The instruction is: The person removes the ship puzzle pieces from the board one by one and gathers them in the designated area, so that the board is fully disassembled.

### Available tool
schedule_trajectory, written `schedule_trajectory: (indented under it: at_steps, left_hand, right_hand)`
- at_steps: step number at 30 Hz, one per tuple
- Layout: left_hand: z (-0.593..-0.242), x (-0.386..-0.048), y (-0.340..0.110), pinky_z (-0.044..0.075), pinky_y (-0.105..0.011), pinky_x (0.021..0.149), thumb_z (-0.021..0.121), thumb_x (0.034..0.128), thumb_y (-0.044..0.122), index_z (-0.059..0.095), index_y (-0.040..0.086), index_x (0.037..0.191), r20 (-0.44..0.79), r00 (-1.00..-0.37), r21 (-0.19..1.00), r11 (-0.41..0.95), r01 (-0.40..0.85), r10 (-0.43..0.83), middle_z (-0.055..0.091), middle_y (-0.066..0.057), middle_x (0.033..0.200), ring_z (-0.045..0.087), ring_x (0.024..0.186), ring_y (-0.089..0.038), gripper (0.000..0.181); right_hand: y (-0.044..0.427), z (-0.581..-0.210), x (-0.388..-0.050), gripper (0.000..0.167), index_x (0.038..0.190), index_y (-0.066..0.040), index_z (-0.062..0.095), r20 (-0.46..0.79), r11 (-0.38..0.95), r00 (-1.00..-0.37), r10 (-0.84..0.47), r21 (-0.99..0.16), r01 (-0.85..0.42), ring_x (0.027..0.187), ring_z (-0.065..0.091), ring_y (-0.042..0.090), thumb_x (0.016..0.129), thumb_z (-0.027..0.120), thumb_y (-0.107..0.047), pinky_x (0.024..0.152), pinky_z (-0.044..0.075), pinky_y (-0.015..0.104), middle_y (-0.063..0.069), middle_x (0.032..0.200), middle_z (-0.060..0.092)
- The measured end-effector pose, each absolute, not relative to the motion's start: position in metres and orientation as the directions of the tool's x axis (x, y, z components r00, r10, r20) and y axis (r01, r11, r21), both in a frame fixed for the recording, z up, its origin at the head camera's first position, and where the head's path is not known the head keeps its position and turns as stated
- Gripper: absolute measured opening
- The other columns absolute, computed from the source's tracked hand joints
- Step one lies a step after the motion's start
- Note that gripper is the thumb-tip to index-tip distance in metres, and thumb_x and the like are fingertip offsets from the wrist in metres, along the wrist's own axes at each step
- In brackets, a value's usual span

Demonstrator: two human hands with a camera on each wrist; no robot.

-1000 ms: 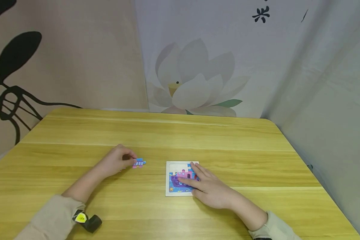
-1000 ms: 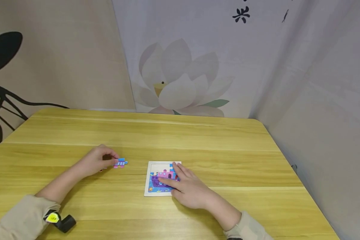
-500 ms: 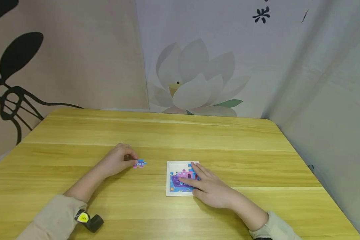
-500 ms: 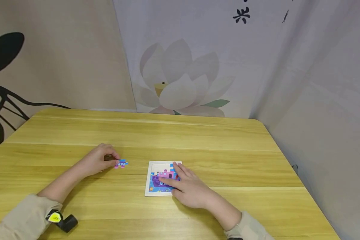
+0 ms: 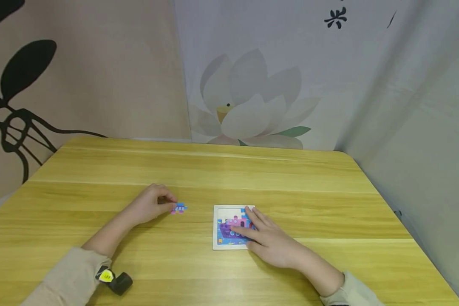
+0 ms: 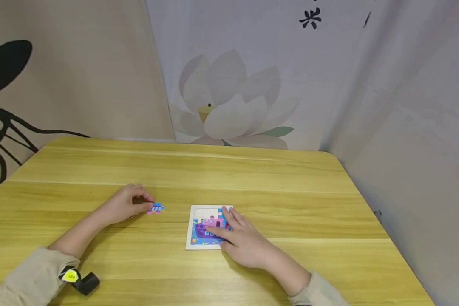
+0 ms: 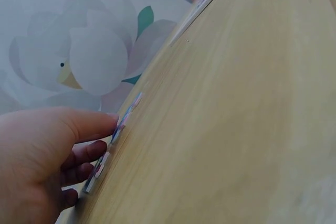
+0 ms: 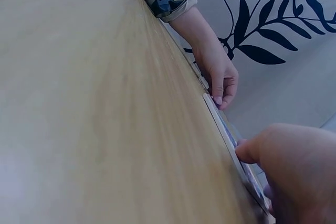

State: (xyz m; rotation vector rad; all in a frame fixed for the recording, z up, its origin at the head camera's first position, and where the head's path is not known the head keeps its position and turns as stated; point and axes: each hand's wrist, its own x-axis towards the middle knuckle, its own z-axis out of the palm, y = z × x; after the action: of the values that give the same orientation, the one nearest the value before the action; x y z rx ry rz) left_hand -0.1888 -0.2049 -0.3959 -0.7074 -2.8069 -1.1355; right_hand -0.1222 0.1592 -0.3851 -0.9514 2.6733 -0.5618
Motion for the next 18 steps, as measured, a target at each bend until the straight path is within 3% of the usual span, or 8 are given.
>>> schedule_trajectory:
  at_steps: [18]
  left_hand:
    - [-0.391, -0.184, -0.19, 0.044, -0.037, 0.073, 0.076, 0.0834, 0.015, 0.073, 0.008, 0.093, 0.248, -0.914, 0.662, 0.632, 0.403, 0.323, 0.065, 0.002, 0.089, 0.052, 0.087, -0.021, 0.012]
  right_hand:
    - [0.175, -0.389, -0.101, 0.048, 0.149, -0.034, 0.031, -0.002, 0.7, -0.759, -0.652, -0.387, -0.6, 0.144, 0.009, 0.025, 0.102, 0.04, -0.041, 0.112, 0.012, 0.049, 0.002, 0.159, 0.013]
